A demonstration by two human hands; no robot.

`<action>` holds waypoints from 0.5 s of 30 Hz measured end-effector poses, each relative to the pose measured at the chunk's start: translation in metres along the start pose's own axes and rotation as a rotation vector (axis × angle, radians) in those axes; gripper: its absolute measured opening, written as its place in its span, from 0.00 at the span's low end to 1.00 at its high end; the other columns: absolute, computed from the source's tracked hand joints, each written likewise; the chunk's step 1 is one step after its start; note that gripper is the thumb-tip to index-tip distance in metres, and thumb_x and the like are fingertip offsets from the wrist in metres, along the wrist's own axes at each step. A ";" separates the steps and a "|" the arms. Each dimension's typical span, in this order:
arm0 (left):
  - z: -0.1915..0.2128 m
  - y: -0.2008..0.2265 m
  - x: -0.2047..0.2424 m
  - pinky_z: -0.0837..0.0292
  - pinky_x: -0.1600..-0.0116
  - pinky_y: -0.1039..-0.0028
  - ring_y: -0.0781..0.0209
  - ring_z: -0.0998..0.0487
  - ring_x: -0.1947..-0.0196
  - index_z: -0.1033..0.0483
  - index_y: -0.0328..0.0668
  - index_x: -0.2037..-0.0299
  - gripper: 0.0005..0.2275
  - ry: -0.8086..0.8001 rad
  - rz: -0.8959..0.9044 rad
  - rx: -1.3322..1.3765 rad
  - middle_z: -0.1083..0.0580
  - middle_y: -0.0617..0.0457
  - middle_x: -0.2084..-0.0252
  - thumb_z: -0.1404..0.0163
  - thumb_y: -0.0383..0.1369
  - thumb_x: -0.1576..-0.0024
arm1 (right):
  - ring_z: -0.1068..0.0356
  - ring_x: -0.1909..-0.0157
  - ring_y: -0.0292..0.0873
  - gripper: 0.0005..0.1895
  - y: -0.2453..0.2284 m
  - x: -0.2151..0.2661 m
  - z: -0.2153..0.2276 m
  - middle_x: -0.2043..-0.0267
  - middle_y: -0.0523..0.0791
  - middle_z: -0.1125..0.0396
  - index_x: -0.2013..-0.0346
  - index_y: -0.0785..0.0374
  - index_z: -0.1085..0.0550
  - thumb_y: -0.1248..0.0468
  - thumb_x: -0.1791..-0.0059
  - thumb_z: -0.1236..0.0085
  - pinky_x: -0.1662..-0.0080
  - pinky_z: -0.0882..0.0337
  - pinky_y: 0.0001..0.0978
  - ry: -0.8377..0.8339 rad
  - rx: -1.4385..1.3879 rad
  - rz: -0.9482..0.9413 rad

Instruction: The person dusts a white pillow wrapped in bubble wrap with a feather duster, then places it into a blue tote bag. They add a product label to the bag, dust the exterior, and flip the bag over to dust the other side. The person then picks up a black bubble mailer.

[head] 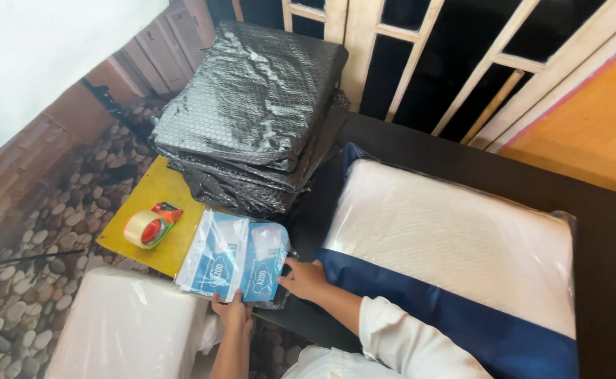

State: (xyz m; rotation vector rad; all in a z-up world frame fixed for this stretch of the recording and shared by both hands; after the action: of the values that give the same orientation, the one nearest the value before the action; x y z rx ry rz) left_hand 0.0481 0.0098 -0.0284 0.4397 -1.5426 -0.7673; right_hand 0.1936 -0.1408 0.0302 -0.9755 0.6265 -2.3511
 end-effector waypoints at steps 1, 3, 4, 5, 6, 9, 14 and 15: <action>0.001 -0.003 -0.001 0.25 0.60 0.63 0.53 0.29 0.63 0.54 0.67 0.26 0.32 0.031 0.007 -0.055 0.31 0.40 0.41 0.51 0.29 0.36 | 0.30 0.43 0.43 0.28 -0.007 -0.004 -0.004 0.49 0.36 0.27 0.30 0.38 0.37 0.41 0.46 0.57 0.39 0.48 0.44 -0.082 0.073 -0.022; 0.002 -0.003 0.005 0.29 0.70 0.68 0.59 0.34 0.80 0.54 0.70 0.25 0.33 0.065 0.008 -0.112 0.27 0.40 0.48 0.50 0.31 0.36 | 0.34 0.38 0.47 0.30 -0.010 -0.017 -0.013 0.40 0.40 0.31 0.26 0.30 0.43 0.40 0.45 0.63 0.43 0.50 0.44 -0.162 0.142 -0.038; 0.000 -0.001 0.011 0.25 0.59 0.61 0.51 0.30 0.62 0.56 0.68 0.24 0.34 0.032 0.007 -0.074 0.33 0.41 0.39 0.51 0.29 0.36 | 0.36 0.34 0.47 0.29 -0.006 -0.026 -0.019 0.37 0.38 0.32 0.31 0.31 0.36 0.37 0.47 0.60 0.39 0.52 0.43 -0.191 0.062 -0.084; 0.000 0.001 0.018 0.21 0.48 0.55 0.44 0.25 0.44 0.59 0.67 0.23 0.35 0.002 0.008 -0.035 0.39 0.42 0.30 0.52 0.28 0.37 | 0.39 0.31 0.47 0.29 -0.001 -0.033 -0.027 0.34 0.36 0.34 0.36 0.32 0.29 0.34 0.49 0.57 0.35 0.54 0.42 -0.225 -0.016 -0.128; 0.002 -0.002 0.012 0.21 0.48 0.55 0.44 0.25 0.44 0.59 0.67 0.23 0.35 0.008 0.005 -0.035 0.39 0.42 0.30 0.52 0.28 0.37 | 0.39 0.31 0.47 0.29 0.009 -0.042 -0.037 0.34 0.36 0.34 0.36 0.32 0.29 0.34 0.49 0.57 0.35 0.54 0.42 -0.229 -0.018 -0.123; 0.006 -0.010 -0.001 0.24 0.45 0.48 0.42 0.29 0.40 0.61 0.68 0.23 0.36 -0.068 -0.035 0.067 0.44 0.44 0.26 0.54 0.26 0.36 | 0.24 0.49 0.41 0.27 0.028 -0.048 -0.047 0.52 0.40 0.23 0.56 0.54 0.16 0.38 0.56 0.37 0.53 0.27 0.34 0.121 -0.324 -0.109; 0.015 -0.021 -0.023 0.24 0.59 0.60 0.50 0.24 0.50 0.57 0.74 0.23 0.37 -0.102 -0.035 -0.045 0.31 0.46 0.37 0.49 0.32 0.38 | 0.24 0.64 0.34 0.03 0.044 -0.005 -0.038 0.70 0.37 0.23 0.71 0.51 0.15 0.59 0.58 0.28 0.61 0.24 0.29 0.262 -0.536 -0.070; 0.015 -0.020 -0.018 0.24 0.59 0.60 0.50 0.24 0.50 0.57 0.74 0.23 0.37 -0.113 -0.036 -0.058 0.31 0.46 0.37 0.49 0.32 0.38 | 0.24 0.64 0.34 0.03 0.053 0.006 -0.028 0.70 0.37 0.23 0.71 0.51 0.15 0.59 0.58 0.28 0.61 0.24 0.29 0.273 -0.546 -0.079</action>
State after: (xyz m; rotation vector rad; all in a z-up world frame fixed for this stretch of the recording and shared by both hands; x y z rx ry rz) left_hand 0.0326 0.0113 -0.0552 0.3877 -1.6166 -0.8752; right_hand 0.1837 -0.1787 -0.0156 -0.9082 1.4130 -2.4541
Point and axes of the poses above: each hand's wrist, its own x-axis away from the middle knuckle, its own z-axis out of the back of the hand, y = z × x, the point moved 3 cm from there along -x, towards the middle knuckle
